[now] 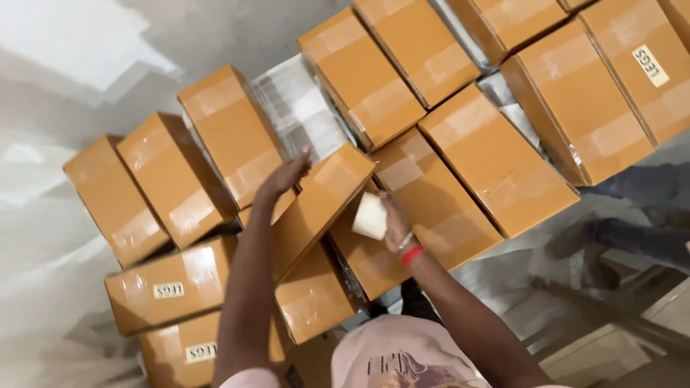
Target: The person places foam-wrapped items into cardboard boxes and applies adhesive tape to seal the box flaps.
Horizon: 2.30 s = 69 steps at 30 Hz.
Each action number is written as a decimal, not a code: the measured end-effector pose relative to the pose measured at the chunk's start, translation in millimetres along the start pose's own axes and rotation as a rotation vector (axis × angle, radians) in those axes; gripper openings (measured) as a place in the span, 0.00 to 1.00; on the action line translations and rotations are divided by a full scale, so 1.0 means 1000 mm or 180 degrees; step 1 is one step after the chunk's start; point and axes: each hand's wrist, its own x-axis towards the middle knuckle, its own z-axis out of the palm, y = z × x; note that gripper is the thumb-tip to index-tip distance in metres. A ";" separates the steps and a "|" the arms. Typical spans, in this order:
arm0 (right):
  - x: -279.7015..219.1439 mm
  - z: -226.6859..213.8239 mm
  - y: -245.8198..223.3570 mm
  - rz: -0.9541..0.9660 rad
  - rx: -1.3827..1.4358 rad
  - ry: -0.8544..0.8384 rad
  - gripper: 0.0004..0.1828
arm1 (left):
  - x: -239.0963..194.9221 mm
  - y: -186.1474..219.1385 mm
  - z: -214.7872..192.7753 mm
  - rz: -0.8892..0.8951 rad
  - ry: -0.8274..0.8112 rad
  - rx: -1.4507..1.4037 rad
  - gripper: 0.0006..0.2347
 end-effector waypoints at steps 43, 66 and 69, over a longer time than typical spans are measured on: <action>-0.259 0.126 -0.057 -0.1192 -0.3220 -0.2957 0.57 | -0.355 -0.011 0.133 0.1644 0.2316 -0.1760 0.09; -0.254 0.108 -0.060 -0.1101 -0.3195 -0.2893 0.32 | -0.240 -0.128 0.037 0.0809 0.2709 -0.2159 0.08; -0.252 0.120 -0.057 -0.1103 -0.3205 -0.2710 0.25 | -0.211 -0.159 0.027 0.0624 0.2636 -0.2070 0.12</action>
